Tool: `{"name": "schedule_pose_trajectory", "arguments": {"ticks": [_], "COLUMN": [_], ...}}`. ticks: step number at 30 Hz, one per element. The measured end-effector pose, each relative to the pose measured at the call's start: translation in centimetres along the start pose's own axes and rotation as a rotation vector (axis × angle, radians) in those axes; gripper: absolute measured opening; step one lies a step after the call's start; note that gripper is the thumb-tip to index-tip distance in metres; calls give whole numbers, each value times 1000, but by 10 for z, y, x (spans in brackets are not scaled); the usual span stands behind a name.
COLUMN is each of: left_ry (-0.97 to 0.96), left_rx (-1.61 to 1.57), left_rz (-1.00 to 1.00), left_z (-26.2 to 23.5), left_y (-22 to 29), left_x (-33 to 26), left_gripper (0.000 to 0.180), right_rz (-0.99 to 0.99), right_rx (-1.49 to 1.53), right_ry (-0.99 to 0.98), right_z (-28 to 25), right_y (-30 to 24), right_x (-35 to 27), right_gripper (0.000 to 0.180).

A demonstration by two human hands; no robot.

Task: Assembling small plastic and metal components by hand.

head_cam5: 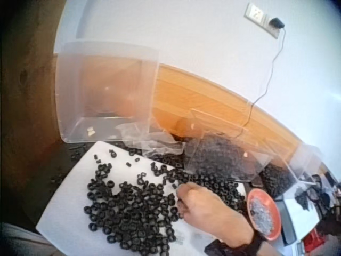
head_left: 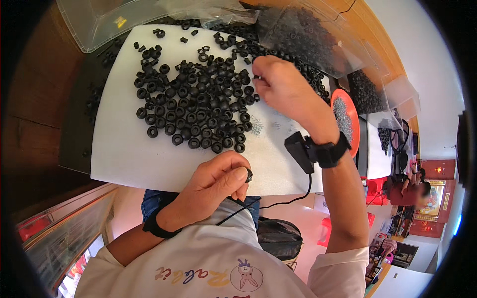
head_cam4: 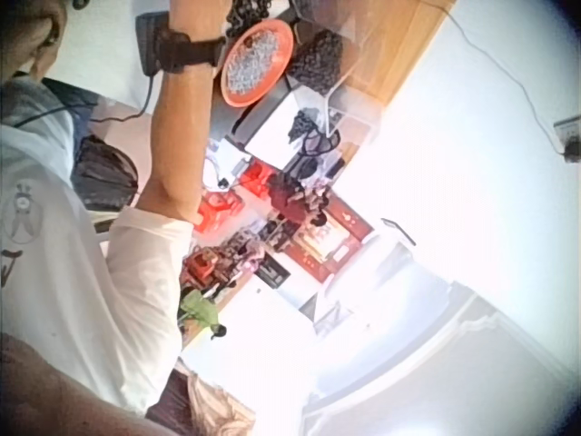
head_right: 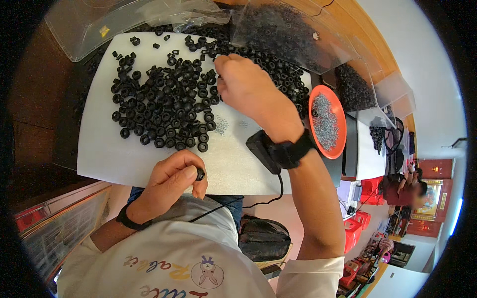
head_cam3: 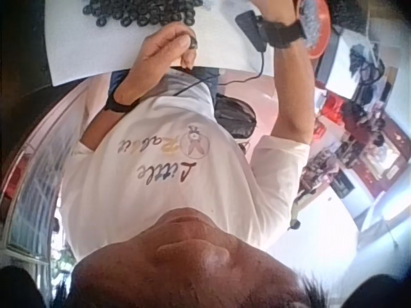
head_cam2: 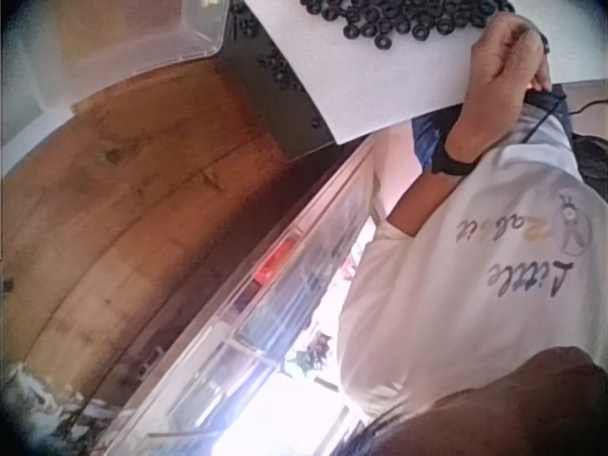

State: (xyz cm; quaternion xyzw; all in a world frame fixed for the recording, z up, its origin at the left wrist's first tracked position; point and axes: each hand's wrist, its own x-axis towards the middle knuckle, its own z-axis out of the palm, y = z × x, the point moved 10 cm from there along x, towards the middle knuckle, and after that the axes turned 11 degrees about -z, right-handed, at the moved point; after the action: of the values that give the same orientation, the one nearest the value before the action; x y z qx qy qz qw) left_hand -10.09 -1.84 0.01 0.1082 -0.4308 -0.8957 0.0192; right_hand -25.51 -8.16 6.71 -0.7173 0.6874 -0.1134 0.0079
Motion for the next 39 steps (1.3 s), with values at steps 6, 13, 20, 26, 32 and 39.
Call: {"name": "schedule_pose_trajectory", "arguments": {"ticks": [6,13,20,26,32,39], "left_ry": [-1,1,-8,-11,-60,-36], "left_rx": [-1,-35,10,73,147,219], "left_rz": [25,32,45,38,-1,6], "left_z": [-2,-1,3,5,8,8], "left_y": [2,2,3,3,4,6], "left_x": [2,1,-1,-1,-2,-2], "left_gripper": [21,24,25,26,29,31], "right_rz": [125,303,275,151,57,41], "right_rx": [505,1029,1071,740,596,511], "right_ry": [111,118,298,361,376,349], "right_z": [-42,-11,-12,-28,-34,-40], "right_y": [-41,-76,-86,-96,-104,-110], "right_x": [-39,-107,-129,-129,-125,-123], "right_gripper": [10,10,15,17,19,21]}}
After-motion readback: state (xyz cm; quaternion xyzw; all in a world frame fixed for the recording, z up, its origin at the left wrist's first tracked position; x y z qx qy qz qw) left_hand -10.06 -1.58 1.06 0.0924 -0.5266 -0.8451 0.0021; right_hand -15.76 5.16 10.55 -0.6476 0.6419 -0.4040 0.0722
